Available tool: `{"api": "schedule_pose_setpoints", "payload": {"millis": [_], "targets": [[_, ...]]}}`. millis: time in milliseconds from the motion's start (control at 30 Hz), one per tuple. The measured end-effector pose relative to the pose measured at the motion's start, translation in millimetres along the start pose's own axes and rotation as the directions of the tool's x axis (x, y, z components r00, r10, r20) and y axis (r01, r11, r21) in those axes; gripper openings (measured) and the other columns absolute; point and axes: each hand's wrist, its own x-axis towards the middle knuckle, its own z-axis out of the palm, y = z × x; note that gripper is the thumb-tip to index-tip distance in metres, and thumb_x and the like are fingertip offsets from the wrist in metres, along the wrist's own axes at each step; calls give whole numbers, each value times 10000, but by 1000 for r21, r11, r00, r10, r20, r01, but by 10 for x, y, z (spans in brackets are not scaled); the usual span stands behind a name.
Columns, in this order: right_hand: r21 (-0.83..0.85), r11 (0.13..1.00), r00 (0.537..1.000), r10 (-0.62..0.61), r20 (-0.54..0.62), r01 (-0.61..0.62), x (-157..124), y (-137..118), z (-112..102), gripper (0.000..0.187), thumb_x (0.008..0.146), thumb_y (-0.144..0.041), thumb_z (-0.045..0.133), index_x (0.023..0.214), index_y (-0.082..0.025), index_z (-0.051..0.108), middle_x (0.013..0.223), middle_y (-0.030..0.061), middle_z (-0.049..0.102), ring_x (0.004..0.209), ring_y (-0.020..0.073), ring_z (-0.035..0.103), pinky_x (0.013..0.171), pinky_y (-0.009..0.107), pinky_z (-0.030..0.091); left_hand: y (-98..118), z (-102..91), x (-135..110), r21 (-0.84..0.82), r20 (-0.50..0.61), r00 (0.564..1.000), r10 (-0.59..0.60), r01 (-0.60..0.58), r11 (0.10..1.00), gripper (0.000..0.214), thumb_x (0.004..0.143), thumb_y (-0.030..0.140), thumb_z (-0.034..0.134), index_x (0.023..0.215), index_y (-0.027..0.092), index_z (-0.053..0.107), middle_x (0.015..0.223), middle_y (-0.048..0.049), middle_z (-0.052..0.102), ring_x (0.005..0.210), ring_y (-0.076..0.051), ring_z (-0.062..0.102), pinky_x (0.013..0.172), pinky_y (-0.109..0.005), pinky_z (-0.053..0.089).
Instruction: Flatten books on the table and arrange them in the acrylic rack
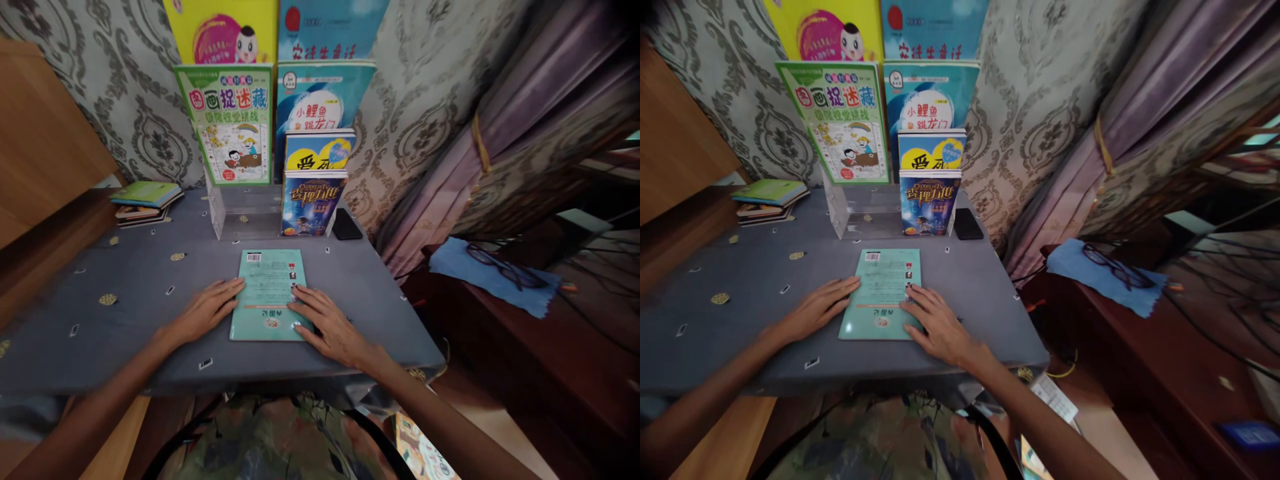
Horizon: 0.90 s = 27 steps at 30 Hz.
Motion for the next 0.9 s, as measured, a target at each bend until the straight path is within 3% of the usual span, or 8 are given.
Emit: {"api": "schedule_pose_setpoints", "payload": {"millis": [200, 367, 500, 633, 733, 800, 900], "targets": [[14, 1000, 1000, 12, 22, -13, 6, -1, -20, 433, 994, -367, 506, 1406, -242, 551, 1532, 126, 479, 1465, 277, 376, 1172, 555, 376, -243, 12, 470, 13, -28, 999, -39, 39, 999, 567, 1038, 504, 270, 1483, 207, 457, 1555, -85, 450, 1449, -220, 411, 1201, -466, 338], [-23, 997, 997, 70, 30, -69, -21, -34, -48, 458, 992, -401, 514, 1408, -210, 545, 1556, 161, 434, 1482, 301, 341, 1164, 563, 374, -243, 27, 628, 74, -64, 995, -78, 83, 994, 580, 1035, 487, 259, 1462, 160, 476, 1548, -123, 457, 1435, -241, 432, 1188, -471, 359], [-17, 996, 995, 85, 50, -84, -46, -43, -77, 496, 986, -420, 533, 1445, -234, 511, 1561, 146, 433, 1490, 298, 328, 1174, 565, 361, -4, 65, 538, 140, -91, 994, -57, 69, 988, 543, 1044, 442, 259, 1404, 150, 542, 1490, -146, 526, 1397, -271, 480, 1179, -529, 357], [61, 994, 995, 92, 43, -95, -26, -6, -100, 440, 1015, -350, 477, 1439, -238, 515, 1558, 120, 445, 1488, 255, 339, 1189, 533, 366, 471, 186, 332, 133, -6, 991, 135, -133, 982, 534, 1035, 518, 316, 1419, 218, 536, 1498, -99, 528, 1418, -253, 452, 1201, -495, 329], [124, 987, 994, 100, 51, -105, 17, 33, -98, 426, 1026, -317, 440, 1435, -224, 515, 1569, 115, 429, 1503, 230, 310, 1200, 509, 369, 764, 301, 216, 161, 37, 975, 221, -224, 961, 676, 982, 636, 376, 1515, 221, 406, 1570, -97, 433, 1483, -279, 343, 1231, -502, 253], [142, 983, 992, 106, 68, -115, 53, 42, -89, 428, 1025, -325, 443, 1431, -210, 516, 1580, 124, 410, 1514, 227, 281, 1208, 501, 357, 817, 332, 189, 180, 42, 970, 239, -243, 953, 692, 981, 635, 381, 1547, 239, 344, 1581, -88, 416, 1493, -283, 323, 1238, -511, 219], [155, 980, 989, 111, 99, -126, 113, -2, -69, 436, 1018, -312, 455, 1429, -175, 512, 1583, 151, 395, 1525, 228, 249, 1216, 488, 342, 676, 235, 194, 171, 76, 968, 240, -249, 953, 650, 992, 605, 392, 1560, 300, 305, 1574, -49, 433, 1490, -262, 334, 1240, -512, 205]]}}
